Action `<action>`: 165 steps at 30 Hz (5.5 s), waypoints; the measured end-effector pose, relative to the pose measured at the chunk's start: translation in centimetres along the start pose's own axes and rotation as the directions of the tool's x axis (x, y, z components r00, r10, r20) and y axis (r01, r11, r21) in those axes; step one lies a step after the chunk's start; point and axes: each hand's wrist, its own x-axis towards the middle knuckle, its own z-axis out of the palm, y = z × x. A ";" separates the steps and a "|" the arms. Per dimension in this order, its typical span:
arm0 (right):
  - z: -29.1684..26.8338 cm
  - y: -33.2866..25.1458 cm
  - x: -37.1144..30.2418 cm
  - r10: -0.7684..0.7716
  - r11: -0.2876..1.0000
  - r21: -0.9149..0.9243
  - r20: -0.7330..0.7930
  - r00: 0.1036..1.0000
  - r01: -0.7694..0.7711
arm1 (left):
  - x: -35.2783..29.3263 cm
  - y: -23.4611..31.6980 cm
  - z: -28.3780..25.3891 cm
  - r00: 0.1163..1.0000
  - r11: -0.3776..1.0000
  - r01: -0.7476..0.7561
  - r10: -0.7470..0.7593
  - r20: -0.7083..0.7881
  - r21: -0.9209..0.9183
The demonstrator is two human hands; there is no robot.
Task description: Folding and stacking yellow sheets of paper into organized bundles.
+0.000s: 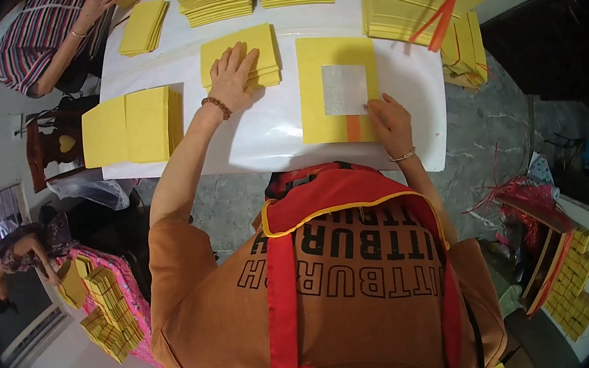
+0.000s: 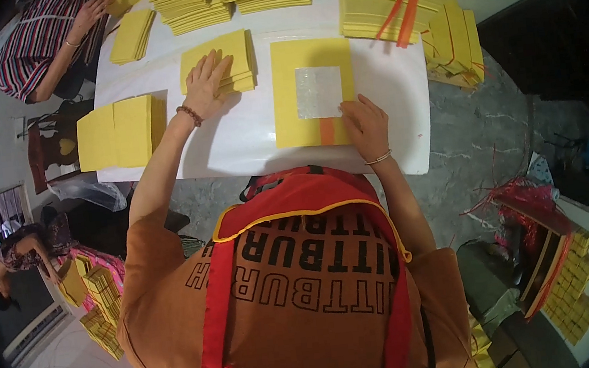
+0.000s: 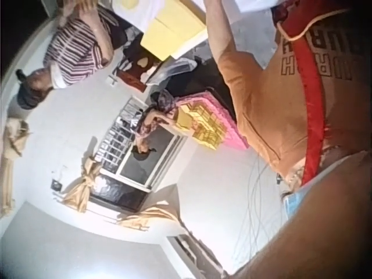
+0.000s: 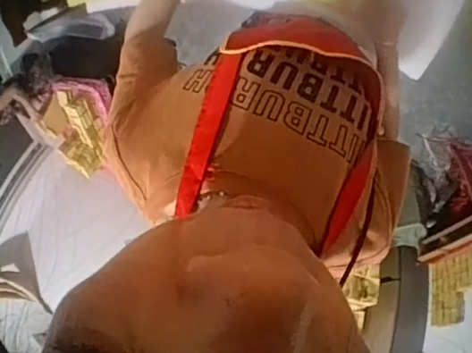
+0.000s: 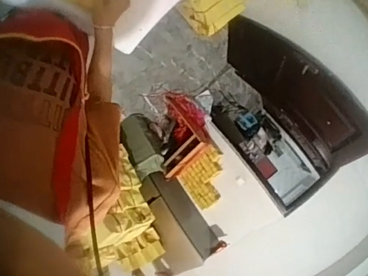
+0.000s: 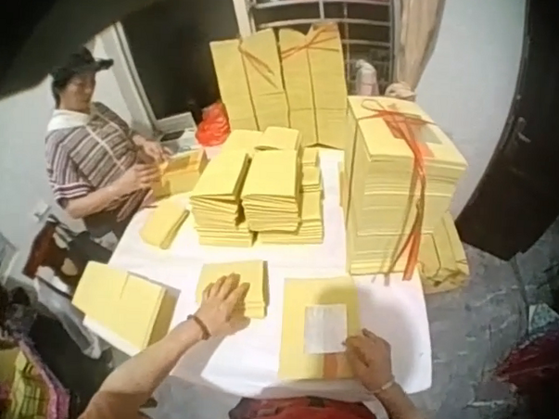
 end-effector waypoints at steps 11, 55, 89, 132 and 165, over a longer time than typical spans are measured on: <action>0.1 0.6 -0.5 0.096 0.993 0.057 0.082 0.992 -0.101 | -2.7 13.3 2.1 0.862 0.836 -0.507 0.496 -0.106 -0.211; 0.1 1.0 -0.6 -0.045 0.990 0.129 -0.027 0.999 0.048 | -2.7 13.3 2.6 0.698 0.723 -0.689 0.646 -0.310 -0.045; 0.1 1.6 -1.2 0.256 0.741 0.632 0.044 0.966 -0.225 | -1.6 13.0 3.3 0.777 0.722 -0.629 0.567 -0.274 -0.289; -0.7 0.9 -1.0 0.362 0.608 0.723 0.115 0.925 -0.328 | -0.5 11.9 3.1 0.788 0.662 -0.595 0.591 -0.171 -0.456; 0.7 2.1 -1.5 0.394 0.570 0.753 0.101 0.914 -0.329 | -0.3 12.2 3.2 0.769 0.648 -0.628 0.603 -0.213 -0.432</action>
